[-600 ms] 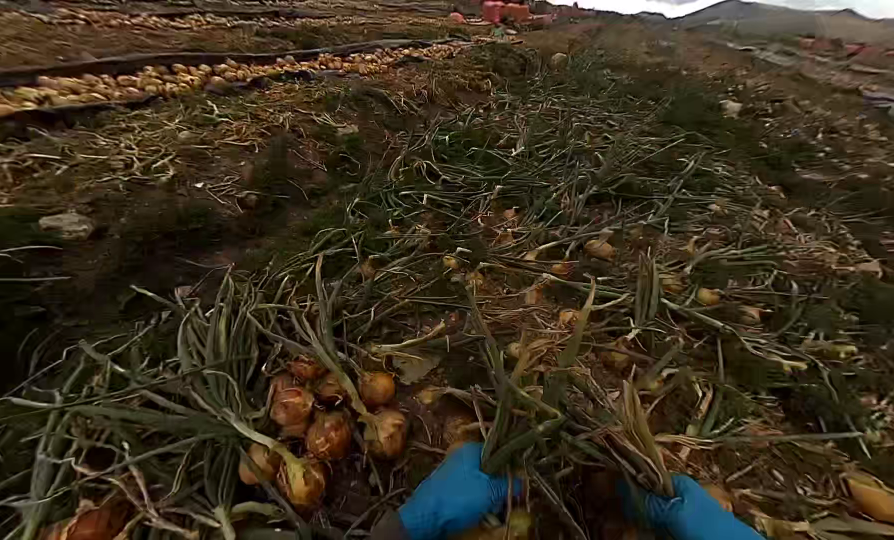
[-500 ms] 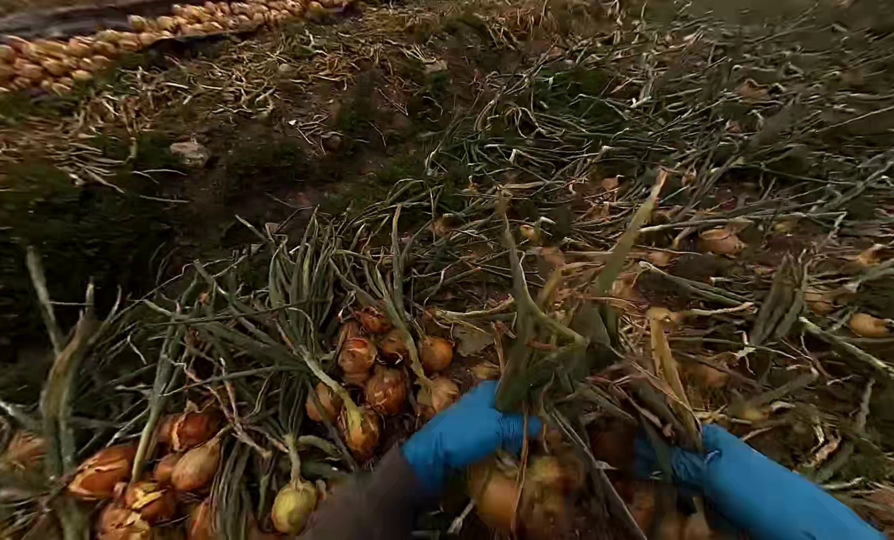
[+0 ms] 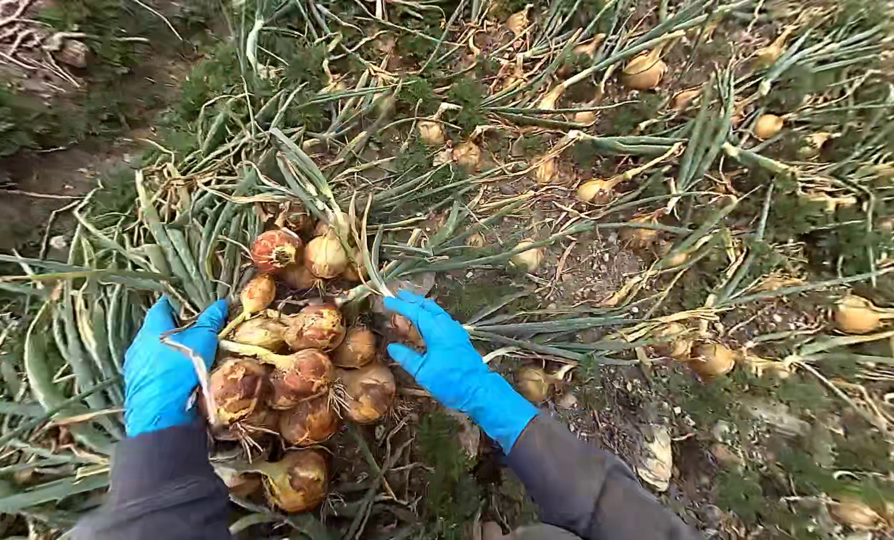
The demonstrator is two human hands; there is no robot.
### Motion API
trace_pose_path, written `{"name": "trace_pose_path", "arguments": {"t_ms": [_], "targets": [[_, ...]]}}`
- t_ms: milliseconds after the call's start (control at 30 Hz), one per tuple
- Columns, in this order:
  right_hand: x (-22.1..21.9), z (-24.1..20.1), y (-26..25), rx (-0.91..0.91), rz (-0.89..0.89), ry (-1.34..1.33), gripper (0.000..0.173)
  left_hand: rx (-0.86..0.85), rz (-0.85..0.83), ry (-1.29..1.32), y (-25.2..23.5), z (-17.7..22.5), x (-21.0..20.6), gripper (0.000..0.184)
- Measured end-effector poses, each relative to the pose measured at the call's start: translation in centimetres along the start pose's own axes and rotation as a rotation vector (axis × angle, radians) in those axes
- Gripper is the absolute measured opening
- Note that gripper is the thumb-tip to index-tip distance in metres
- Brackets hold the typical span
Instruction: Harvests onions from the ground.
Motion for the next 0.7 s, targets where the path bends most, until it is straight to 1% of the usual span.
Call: {"name": "trace_pose_path", "arguments": {"t_ms": [33,67,100,133,167,200,233,267,300,333,367,400,467,500,533,567,600,633,667,700], "targets": [[2.0,3.7,3.3,-0.070,0.115,-0.122,0.048,-0.030,0.150,0.103,2.2,2.0,1.9,0.067],[3.9,7.4,6.7,-0.192,0.244,-0.200,0.040,-0.082,0.288,0.263,4.7,4.7,3.2,0.062],[5.5,10.8,10.4,-0.369,0.346,-0.249,0.036,-0.205,0.344,0.413,7.4,7.0,3.1,0.059],[6.7,13.6,14.2,-0.573,0.416,-0.266,0.032,-0.389,0.253,0.497,10.3,8.9,1.8,0.059],[7.7,16.0,16.9,-0.759,0.454,-0.239,0.030,-0.552,0.043,0.468,13.4,11.5,-0.7,0.062],[8.4,17.9,18.4,-0.911,0.450,-0.178,0.033,-0.666,-0.203,0.338,16.2,14.1,-4.3,0.065],[8.8,19.1,19.1,-1.011,0.420,-0.124,0.040,-0.748,-0.445,0.110,18.4,16.0,-8.5,0.068],[9.0,19.7,18.9,-1.051,0.402,-0.075,0.045,-0.826,-0.611,-0.154,20.1,17.1,-12.8,0.073],[9.3,19.9,18.0,-1.046,0.401,-0.040,0.048,-0.899,-0.669,-0.370,21.1,17.4,-16.1,0.070],[9.7,20.0,16.1,-1.007,0.410,-0.022,0.048,-0.937,-0.670,-0.507,21.6,17.7,-18.1,0.057],[10.1,20.0,13.9,-0.951,0.442,-0.037,0.046,-0.965,-0.670,-0.579,21.7,18.2,-19.1,0.038],[10.3,20.0,12.0,-0.896,0.488,-0.066,0.041,-0.981,-0.708,-0.578,21.8,18.5,-19.7,0.027],[9.9,20.1,10.3,-0.799,0.559,-0.187,0.031,-0.951,-0.778,-0.414,21.9,17.6,-18.9,0.022],[9.5,20.4,9.6,-0.750,0.591,-0.292,0.028,-0.903,-0.800,-0.289,21.5,16.8,-18.0,0.020],[9.3,20.7,8.8,-0.701,0.612,-0.414,0.027,-0.819,-0.809,-0.166,20.7,16.3,-16.9,0.019],[9.1,21.0,8.3,-0.670,0.608,-0.532,0.026,-0.695,-0.804,-0.063,20.2,15.5,-15.5,0.018],[9.1,21.1,8.1,-0.665,0.587,-0.632,0.022,-0.571,-0.774,0.006,20.2,14.7,-13.9,0.019],[9.2,21.2,7.9,-0.674,0.574,-0.707,0.017,-0.483,-0.720,0.020,20.5,14.3,-12.4,0.019],[9.1,21.0,7.9,-0.711,0.559,-0.743,0.017,-0.432,-0.655,-0.004,20.9,14.2,-11.4,0.018],[9.0,20.4,8.2,-0.765,0.525,-0.745,0.024,-0.434,-0.599,-0.034,21.3,14.4,-11.4,0.017]]}}
Point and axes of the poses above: each hand's wrist, its own y-axis away from the middle knuckle, its own x-axis out of the back of the hand, z = x × y, the point moved 3 cm from there along -y, towards the middle knuckle, and after that the axes turned 9 degrees about z, right-handed, at the moved point
